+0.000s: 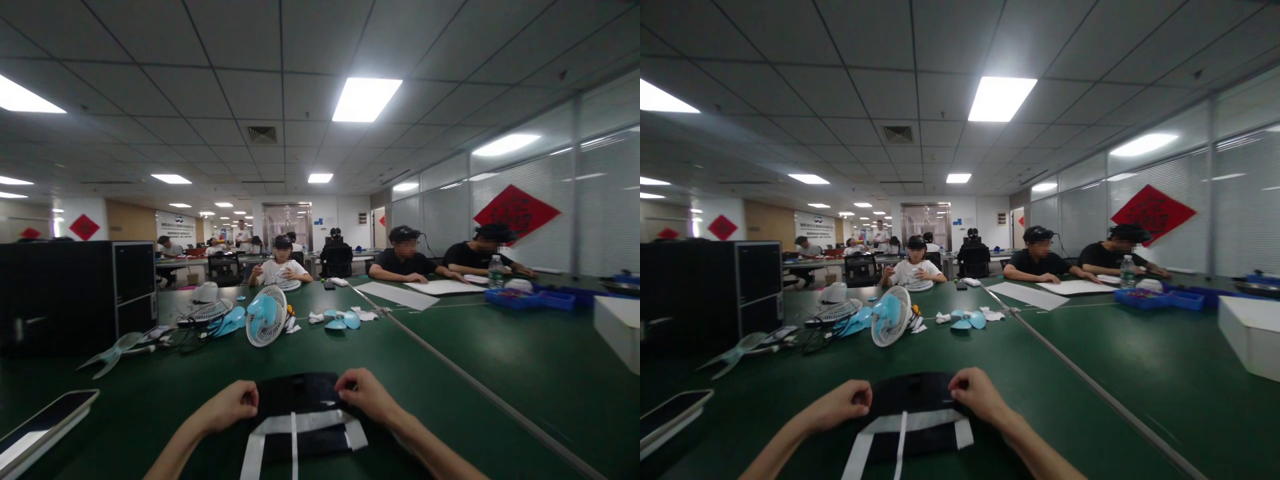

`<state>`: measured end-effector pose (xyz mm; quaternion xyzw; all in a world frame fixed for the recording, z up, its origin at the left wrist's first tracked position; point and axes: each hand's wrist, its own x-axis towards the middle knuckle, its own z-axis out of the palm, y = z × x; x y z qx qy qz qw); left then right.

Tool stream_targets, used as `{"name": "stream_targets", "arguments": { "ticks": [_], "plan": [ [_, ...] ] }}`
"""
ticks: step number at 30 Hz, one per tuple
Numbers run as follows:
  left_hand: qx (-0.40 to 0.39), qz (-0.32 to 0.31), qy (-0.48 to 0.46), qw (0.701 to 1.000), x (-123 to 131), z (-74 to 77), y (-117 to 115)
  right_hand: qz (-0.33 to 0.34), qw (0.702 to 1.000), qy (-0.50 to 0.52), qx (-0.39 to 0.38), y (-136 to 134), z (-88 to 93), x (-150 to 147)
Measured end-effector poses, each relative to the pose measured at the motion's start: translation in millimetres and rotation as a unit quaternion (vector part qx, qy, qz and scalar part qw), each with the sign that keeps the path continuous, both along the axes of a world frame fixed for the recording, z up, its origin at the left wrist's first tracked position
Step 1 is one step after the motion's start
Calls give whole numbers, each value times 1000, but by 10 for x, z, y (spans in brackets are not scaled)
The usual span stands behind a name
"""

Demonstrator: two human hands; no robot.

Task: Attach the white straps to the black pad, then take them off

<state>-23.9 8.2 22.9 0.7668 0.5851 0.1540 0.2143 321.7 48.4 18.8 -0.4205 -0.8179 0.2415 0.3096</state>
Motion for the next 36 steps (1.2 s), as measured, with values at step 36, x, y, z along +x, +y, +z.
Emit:
{"name": "stream_targets", "arguments": {
  "ticks": [36],
  "plan": [
    [69,197,123,970,-713,-386,390,-204,967,-86,124,387,423,720]
  ]
}}
